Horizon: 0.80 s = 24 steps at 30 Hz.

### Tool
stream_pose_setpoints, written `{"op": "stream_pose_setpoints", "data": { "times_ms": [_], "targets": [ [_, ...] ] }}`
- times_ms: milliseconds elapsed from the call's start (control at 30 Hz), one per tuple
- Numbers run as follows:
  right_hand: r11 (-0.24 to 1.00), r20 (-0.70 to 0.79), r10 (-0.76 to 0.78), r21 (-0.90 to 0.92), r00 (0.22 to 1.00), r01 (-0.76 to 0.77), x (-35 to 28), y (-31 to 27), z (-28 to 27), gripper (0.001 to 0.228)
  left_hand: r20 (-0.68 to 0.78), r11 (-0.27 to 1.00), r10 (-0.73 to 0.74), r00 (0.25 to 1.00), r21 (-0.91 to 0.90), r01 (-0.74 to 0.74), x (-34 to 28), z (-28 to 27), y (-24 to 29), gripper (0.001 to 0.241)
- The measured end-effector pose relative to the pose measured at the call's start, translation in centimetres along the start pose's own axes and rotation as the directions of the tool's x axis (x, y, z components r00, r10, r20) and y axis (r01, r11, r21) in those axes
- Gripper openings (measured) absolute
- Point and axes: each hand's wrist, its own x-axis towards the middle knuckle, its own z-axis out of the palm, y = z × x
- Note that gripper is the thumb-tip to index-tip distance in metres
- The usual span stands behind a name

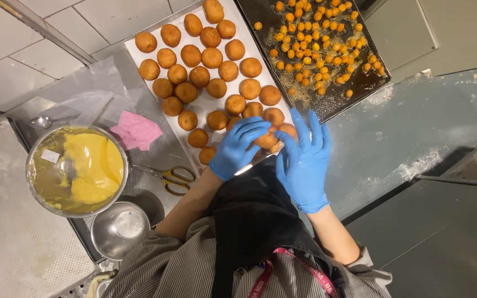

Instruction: Arrange and inspect fried pastries on a tray in a commercial kitchen.

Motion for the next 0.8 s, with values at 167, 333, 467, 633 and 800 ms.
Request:
{"op": "stream_pose_setpoints", "data": {
  "times_ms": [167, 333, 467, 633, 800],
  "targets": [
    [0.954, 0.087, -0.012, 0.301, 0.996, -0.015, -0.9, 1.9, 2.2, 0.044, 0.008, 1.000, -0.006, 1.000, 0.000, 0.006, 0.0, 0.3, 0.5, 0.047],
    [0.970, 0.087, -0.035, 0.243, 0.996, 0.013, -0.9, 1.6, 3.7, 0.046, 0.078, 1.000, -0.009, 0.997, 0.025, 0.007, -1.0, 0.7, -0.2, 0.046],
    [0.956, 0.202, -0.017, 0.292, 0.979, -0.043, -2.3, 4.3, 7.6, 0.046, 0.178, 0.998, -0.044, 0.983, -0.025, 0.049, -3.2, 1.9, -2.5, 0.051],
    [0.908, 0.317, -0.039, 0.407, 0.948, -0.099, -3.5, 4.0, 8.9, 0.071, 0.205, 0.981, -0.111, 0.972, 0.176, 0.075, -3.8, 0.4, -10.0, 0.057],
    [0.815, 0.319, 0.130, 0.505, 0.939, -0.285, -4.4, 5.2, 8.7, 0.078, 0.150, 0.717, -0.506, 0.849, 0.620, 0.318, -7.8, -0.1, -25.4, 0.042]
  ]
}}
